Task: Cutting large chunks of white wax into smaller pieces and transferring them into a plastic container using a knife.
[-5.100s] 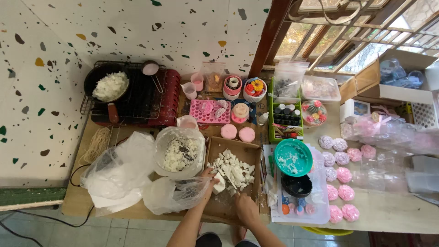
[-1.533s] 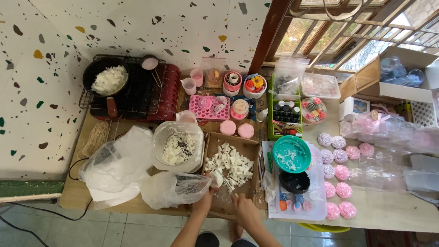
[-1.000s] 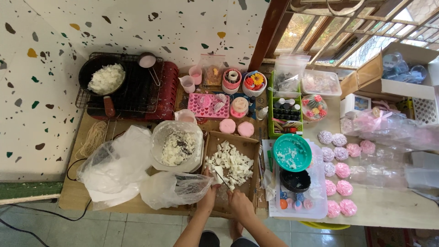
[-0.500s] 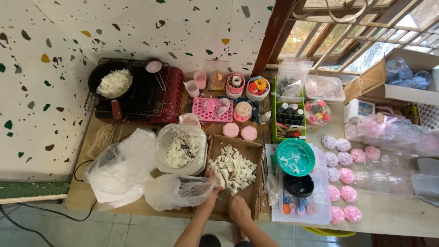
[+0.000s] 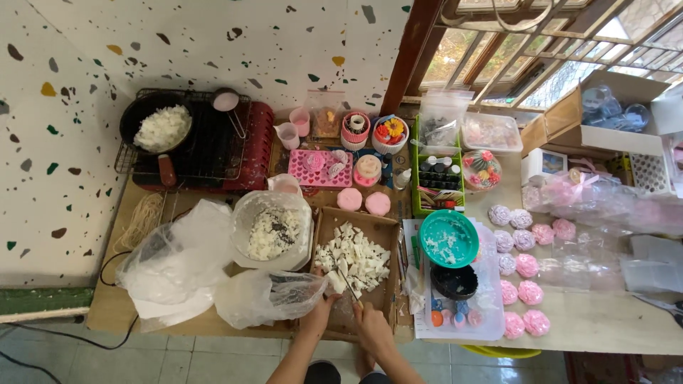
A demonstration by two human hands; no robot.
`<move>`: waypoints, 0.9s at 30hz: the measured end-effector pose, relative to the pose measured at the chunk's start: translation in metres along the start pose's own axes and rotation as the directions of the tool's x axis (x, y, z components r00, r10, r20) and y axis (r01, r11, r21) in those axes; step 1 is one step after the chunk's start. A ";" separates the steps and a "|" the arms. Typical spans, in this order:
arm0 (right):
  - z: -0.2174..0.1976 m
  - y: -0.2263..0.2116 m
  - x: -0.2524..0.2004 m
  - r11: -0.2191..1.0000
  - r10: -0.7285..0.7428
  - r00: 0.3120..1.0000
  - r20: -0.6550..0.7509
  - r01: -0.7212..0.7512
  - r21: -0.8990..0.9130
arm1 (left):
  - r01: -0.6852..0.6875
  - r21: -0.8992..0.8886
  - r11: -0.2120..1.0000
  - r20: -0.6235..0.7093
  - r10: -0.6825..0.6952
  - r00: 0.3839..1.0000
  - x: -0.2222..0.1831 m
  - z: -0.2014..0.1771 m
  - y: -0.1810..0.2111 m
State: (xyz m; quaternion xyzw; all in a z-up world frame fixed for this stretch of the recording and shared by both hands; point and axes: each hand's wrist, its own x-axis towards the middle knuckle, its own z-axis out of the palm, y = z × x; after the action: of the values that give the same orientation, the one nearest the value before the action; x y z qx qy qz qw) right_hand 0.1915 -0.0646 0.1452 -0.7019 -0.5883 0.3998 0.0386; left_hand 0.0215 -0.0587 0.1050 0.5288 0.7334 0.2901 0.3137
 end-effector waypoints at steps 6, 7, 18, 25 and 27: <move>0.028 0.045 0.028 0.995 0.064 0.998 0.007 -0.064 -0.073 | -0.014 0.054 0.998 -0.039 0.016 0.999 -0.009 -0.003 0.007; 0.032 0.055 0.034 0.995 0.062 0.998 0.009 -0.061 -0.075 | -0.011 0.054 0.998 -0.041 0.013 0.999 -0.009 -0.003 0.010; -0.004 0.015 0.008 0.991 0.126 0.986 -0.113 -0.129 -0.019 | -0.008 0.010 1.000 -0.055 0.009 0.998 -0.008 0.006 -0.004; 0.023 0.037 0.001 0.997 0.043 0.997 -0.063 -0.048 -0.066 | 0.022 0.034 0.999 -0.050 -0.021 0.999 -0.006 -0.003 0.008; 0.030 0.043 0.000 0.991 0.092 0.996 0.001 -0.091 -0.094 | 0.067 0.018 0.998 -0.010 -0.067 0.998 -0.008 -0.008 0.014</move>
State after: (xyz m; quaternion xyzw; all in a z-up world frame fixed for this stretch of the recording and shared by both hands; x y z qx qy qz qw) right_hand 0.2073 -0.0899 0.1023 -0.7281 -0.5738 0.3748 -0.0146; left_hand 0.0253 -0.0637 0.1222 0.5053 0.7547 0.2754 0.3150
